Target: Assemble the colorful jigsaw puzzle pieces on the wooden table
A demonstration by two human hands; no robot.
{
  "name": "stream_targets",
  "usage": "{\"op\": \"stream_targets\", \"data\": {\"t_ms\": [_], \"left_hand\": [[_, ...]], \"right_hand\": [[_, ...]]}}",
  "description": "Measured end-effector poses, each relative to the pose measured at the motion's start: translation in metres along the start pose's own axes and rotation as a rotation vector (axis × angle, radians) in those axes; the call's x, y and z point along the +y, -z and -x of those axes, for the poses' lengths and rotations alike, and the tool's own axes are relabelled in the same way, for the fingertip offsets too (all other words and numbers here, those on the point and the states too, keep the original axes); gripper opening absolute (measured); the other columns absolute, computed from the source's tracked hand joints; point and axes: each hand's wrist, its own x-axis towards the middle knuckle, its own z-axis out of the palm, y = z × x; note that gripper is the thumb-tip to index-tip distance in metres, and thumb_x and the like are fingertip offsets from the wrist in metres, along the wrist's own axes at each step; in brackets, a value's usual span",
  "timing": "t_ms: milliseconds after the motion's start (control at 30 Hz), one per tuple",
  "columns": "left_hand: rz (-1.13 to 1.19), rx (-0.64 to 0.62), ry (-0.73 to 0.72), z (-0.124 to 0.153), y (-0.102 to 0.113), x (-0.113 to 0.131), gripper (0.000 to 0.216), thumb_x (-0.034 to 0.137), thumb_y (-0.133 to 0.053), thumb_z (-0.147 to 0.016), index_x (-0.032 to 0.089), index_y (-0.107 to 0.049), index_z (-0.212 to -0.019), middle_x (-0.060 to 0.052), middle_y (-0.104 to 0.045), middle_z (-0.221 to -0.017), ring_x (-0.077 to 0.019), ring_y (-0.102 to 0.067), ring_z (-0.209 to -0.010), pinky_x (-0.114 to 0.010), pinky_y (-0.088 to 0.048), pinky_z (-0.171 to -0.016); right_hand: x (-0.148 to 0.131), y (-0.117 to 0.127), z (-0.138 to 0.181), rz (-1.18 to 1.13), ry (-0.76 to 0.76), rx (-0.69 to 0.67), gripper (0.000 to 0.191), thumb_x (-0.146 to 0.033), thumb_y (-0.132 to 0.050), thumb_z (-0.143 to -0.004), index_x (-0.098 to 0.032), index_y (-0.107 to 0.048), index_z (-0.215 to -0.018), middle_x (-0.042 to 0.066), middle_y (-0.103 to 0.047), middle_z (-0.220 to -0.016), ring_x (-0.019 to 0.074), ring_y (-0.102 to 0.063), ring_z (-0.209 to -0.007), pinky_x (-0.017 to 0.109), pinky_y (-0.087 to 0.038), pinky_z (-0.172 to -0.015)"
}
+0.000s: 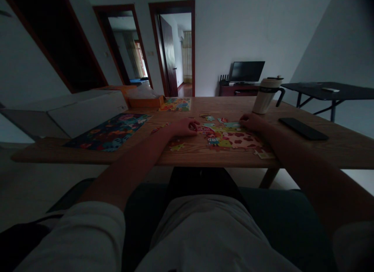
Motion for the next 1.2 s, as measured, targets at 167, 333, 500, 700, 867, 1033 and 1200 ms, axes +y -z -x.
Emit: {"op": "stream_targets", "data": {"t_ms": [167, 333, 500, 700, 867, 1033, 1200], "left_hand": [[0.092, 0.044, 0.040, -0.003, -0.006, -0.003, 0.057, 0.032, -0.075, -0.077, 0.016, -0.058, -0.129, -0.009, -0.072, -0.108, -0.0201, -0.067, -0.094, -0.033, -0.053, -0.082], [0.128, 0.098, -0.038, -0.005, -0.009, -0.005, 0.048, 0.026, -0.077, -0.072, 0.017, -0.058, -0.115, -0.004, -0.067, -0.097, -0.0173, -0.063, -0.086, -0.030, -0.052, -0.076], [0.136, 0.098, -0.063, -0.006, -0.008, -0.005, 0.045, 0.024, -0.078, -0.070, 0.018, -0.060, -0.110, -0.004, -0.067, -0.100, -0.0181, -0.063, -0.090, -0.032, -0.053, -0.080], [0.110, 0.067, -0.049, -0.006, -0.008, -0.004, 0.043, 0.024, -0.075, -0.073, 0.016, -0.062, -0.114, -0.005, -0.069, -0.097, -0.0172, -0.064, -0.086, -0.030, -0.053, -0.078], [0.046, 0.058, -0.050, -0.005, -0.008, -0.004, 0.041, 0.024, -0.072, -0.078, 0.013, -0.066, -0.118, -0.006, -0.070, -0.095, -0.0174, -0.064, -0.084, -0.030, -0.052, -0.079], [-0.169, -0.013, -0.122, -0.003, -0.005, 0.002, 0.043, 0.031, -0.063, -0.088, 0.017, -0.071, -0.127, -0.012, -0.068, -0.124, -0.0217, -0.066, -0.104, -0.033, -0.050, -0.094], [-0.319, -0.039, -0.135, -0.003, -0.002, 0.007, 0.043, 0.035, -0.058, -0.093, 0.020, -0.073, -0.131, -0.011, -0.069, -0.128, -0.0253, -0.059, -0.124, -0.035, -0.042, -0.110]], "right_hand": [[0.000, -0.001, 0.001, 0.013, 0.012, 0.017, 0.021, -0.027, -0.061, -0.096, -0.016, -0.077, -0.105, 0.015, -0.077, -0.107, 0.0272, -0.073, -0.094, 0.035, -0.056, -0.086], [-0.003, 0.000, 0.001, 0.027, 0.023, 0.014, 0.021, -0.025, -0.060, -0.095, -0.016, -0.078, -0.103, 0.015, -0.078, -0.107, 0.0280, -0.074, -0.093, 0.036, -0.057, -0.087], [-0.003, 0.000, 0.001, 0.013, 0.004, 0.013, 0.021, -0.024, -0.061, -0.094, -0.015, -0.078, -0.103, 0.016, -0.078, -0.106, 0.0291, -0.074, -0.093, 0.037, -0.057, -0.086], [-0.001, -0.001, 0.001, 0.007, 0.035, 0.024, 0.019, -0.022, -0.061, -0.094, -0.015, -0.077, -0.101, 0.015, -0.078, -0.107, 0.0278, -0.074, -0.093, 0.036, -0.057, -0.087], [-0.004, 0.001, 0.003, -0.009, 0.006, 0.016, 0.019, -0.022, -0.062, -0.093, -0.017, -0.078, -0.103, 0.015, -0.077, -0.107, 0.0283, -0.073, -0.093, 0.037, -0.057, -0.088], [-0.005, 0.000, 0.005, -0.004, 0.002, 0.027, 0.020, -0.023, -0.063, -0.092, -0.017, -0.078, -0.104, 0.016, -0.077, -0.106, 0.0299, -0.074, -0.095, 0.041, -0.057, -0.090], [-0.018, 0.010, 0.005, 0.074, 0.121, 0.025, 0.028, -0.024, -0.060, -0.092, -0.017, -0.078, -0.112, 0.016, -0.076, -0.115, 0.0320, -0.072, -0.105, 0.043, -0.055, -0.098]]}}
